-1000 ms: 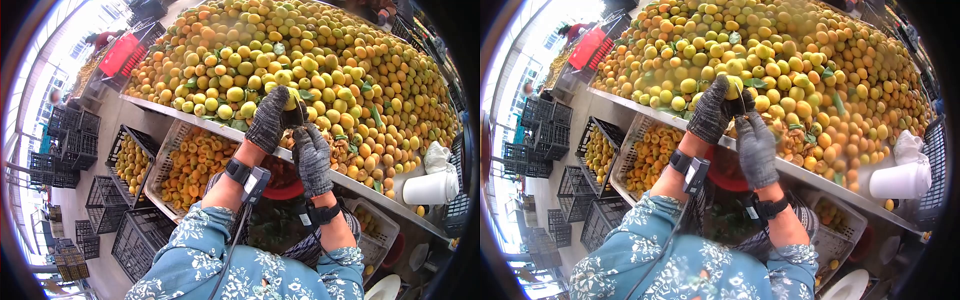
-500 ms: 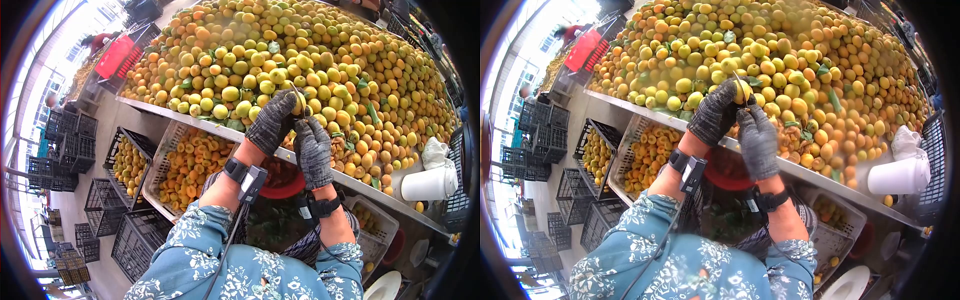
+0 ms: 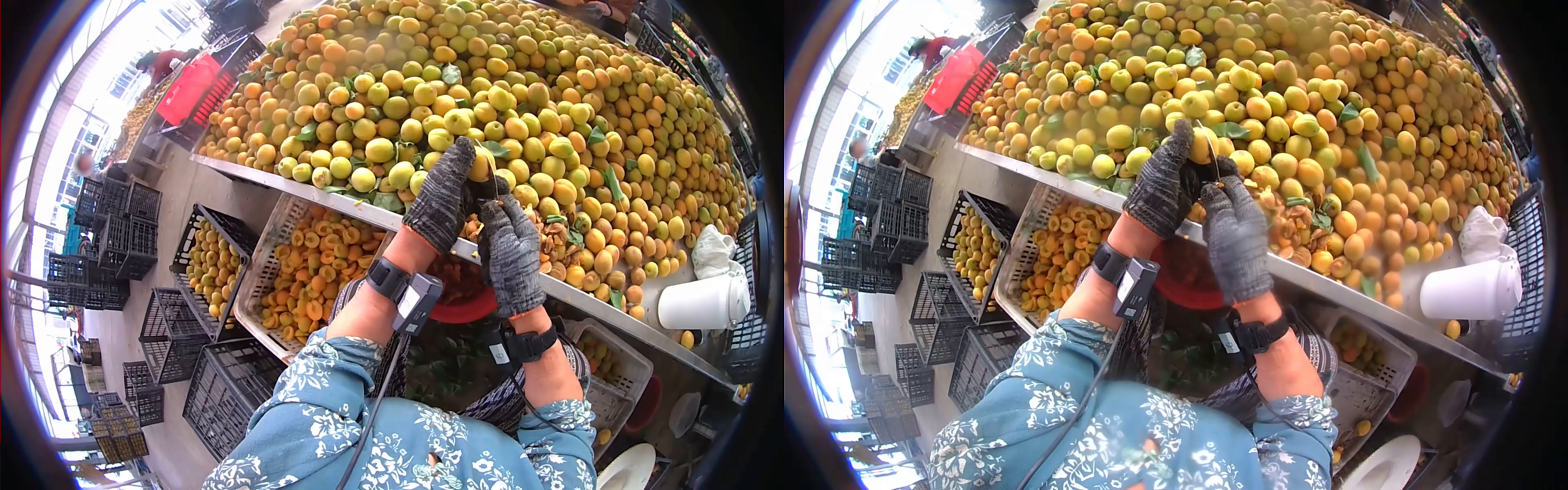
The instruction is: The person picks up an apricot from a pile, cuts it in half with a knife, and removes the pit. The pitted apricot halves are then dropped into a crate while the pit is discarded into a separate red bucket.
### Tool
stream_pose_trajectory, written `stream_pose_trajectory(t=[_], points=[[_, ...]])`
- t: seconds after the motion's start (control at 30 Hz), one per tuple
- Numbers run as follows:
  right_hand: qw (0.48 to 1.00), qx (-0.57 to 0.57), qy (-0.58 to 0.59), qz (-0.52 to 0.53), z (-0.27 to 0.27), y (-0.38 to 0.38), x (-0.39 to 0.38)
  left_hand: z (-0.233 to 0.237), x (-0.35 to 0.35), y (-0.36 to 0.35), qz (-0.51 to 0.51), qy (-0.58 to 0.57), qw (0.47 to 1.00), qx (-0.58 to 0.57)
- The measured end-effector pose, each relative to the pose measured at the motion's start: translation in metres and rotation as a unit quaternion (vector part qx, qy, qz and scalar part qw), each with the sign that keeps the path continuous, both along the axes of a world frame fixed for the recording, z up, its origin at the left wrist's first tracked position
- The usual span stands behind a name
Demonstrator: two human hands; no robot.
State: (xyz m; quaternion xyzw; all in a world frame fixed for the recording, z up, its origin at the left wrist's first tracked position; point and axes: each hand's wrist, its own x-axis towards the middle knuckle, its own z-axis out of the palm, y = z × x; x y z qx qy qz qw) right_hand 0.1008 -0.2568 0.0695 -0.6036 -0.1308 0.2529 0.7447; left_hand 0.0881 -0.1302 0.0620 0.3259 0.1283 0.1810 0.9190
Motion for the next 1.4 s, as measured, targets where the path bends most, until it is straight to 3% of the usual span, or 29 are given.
stream_pose_trajectory(t=[0.07, 0.1, 0.13, 0.17, 0.2, 0.27, 0.3, 0.33, 0.4, 0.57, 0.7, 0.77, 0.83, 0.87, 0.93, 1.03, 1.13, 1.17, 1.2, 1.23, 1.27, 1.33, 1.37, 1.4], points=[[0.999, 0.006, 0.046, 0.005, -0.001, 0.002, 0.006, 0.004, 0.002, -0.008, 0.021, 0.021, 0.999, 0.034], [0.999, 0.006, 0.047, 0.006, -0.012, 0.003, 0.012, -0.004, 0.003, -0.005, -0.024, 0.049, 0.998, 0.013], [0.991, -0.067, -0.120, 0.010, -0.032, 0.004, 0.022, -0.003, 0.001, -0.004, -0.024, 0.049, 0.998, 0.013], [0.949, -0.137, -0.283, 0.014, -0.046, 0.005, 0.028, 0.000, -0.001, -0.003, -0.036, 0.067, 0.996, 0.041], [0.949, -0.137, -0.285, 0.012, -0.050, 0.007, 0.028, 0.002, -0.001, -0.002, -0.049, 0.084, 0.993, 0.070], [0.919, -0.033, -0.387, -0.066, -0.058, 0.008, 0.026, -0.008, 0.003, 0.004, -0.032, 0.074, 0.992, 0.100], [0.957, -0.042, -0.282, -0.050, -0.052, 0.004, 0.025, -0.005, 0.000, 0.005, -0.046, 0.079, 0.986, 0.137], [0.958, -0.044, -0.280, -0.050, -0.040, 0.002, 0.023, -0.002, -0.002, 0.005, -0.061, 0.085, 0.979, 0.174], [0.981, -0.101, -0.162, -0.029, -0.013, 0.000, 0.019, -0.001, -0.002, 0.005, -0.075, 0.085, 0.985, 0.129], [0.993, -0.067, -0.093, -0.020, -0.010, 0.003, 0.017, -0.019, 0.006, 0.009, 0.000, -0.008, 0.996, 0.091], [0.962, -0.136, -0.234, -0.022, -0.011, 0.004, 0.017, -0.016, 0.005, 0.011, -0.031, 0.020, 0.999, 0.031], [0.948, -0.159, -0.273, -0.026, -0.013, 0.004, 0.017, -0.029, 0.008, 0.015, 0.001, 0.015, 0.991, 0.134], [0.887, -0.282, -0.366, -0.012, -0.011, 0.003, 0.019, -0.025, 0.006, 0.013, 0.006, 0.012, 0.989, 0.150], [0.887, -0.282, -0.366, -0.012, -0.006, 0.004, 0.018, -0.022, 0.005, 0.013, 0.011, 0.008, 0.986, 0.167], [0.821, -0.403, -0.406, 0.012, 0.007, 0.006, 0.013, -0.036, 0.010, 0.016, 0.049, 0.016, 0.977, 0.206], [0.805, -0.395, -0.443, 0.002, 0.002, 0.008, 0.011, -0.040, 0.012, 0.013, 0.104, 0.052, 0.950, 0.289], [0.822, -0.376, -0.428, 0.015, 0.003, 0.013, 0.011, -0.030, 0.012, 0.010, 0.136, 0.077, 0.922, 0.354], [0.821, -0.377, -0.429, 0.016, 0.001, 0.014, 0.012, -0.026, 0.010, 0.011, 0.107, 0.112, 0.951, 0.269], [0.861, -0.333, -0.384, 0.015, -0.004, 0.015, 0.014, -0.019, 0.008, 0.010, 0.076, 0.146, 0.969, 0.182], [0.896, -0.288, -0.337, 0.014, -0.011, 0.017, 0.015, -0.020, 0.007, 0.011, 0.077, 0.146, 0.969, 0.182], [0.897, -0.287, -0.337, 0.015, -0.023, 0.019, 0.019, -0.022, 0.007, 0.014, 0.081, 0.107, 0.968, 0.212], [0.888, -0.129, -0.442, 0.005, -0.034, 0.022, 0.023, -0.020, 0.004, 0.013, 0.085, 0.068, 0.964, 0.242], [0.955, -0.101, -0.278, 0.039, -0.037, 0.020, 0.020, -0.018, 0.004, 0.011, 0.084, 0.071, 0.964, 0.243], [0.954, -0.101, -0.278, 0.039, -0.019, 0.021, 0.014, -0.016, 0.004, 0.010, 0.082, 0.073, 0.964, 0.243]])
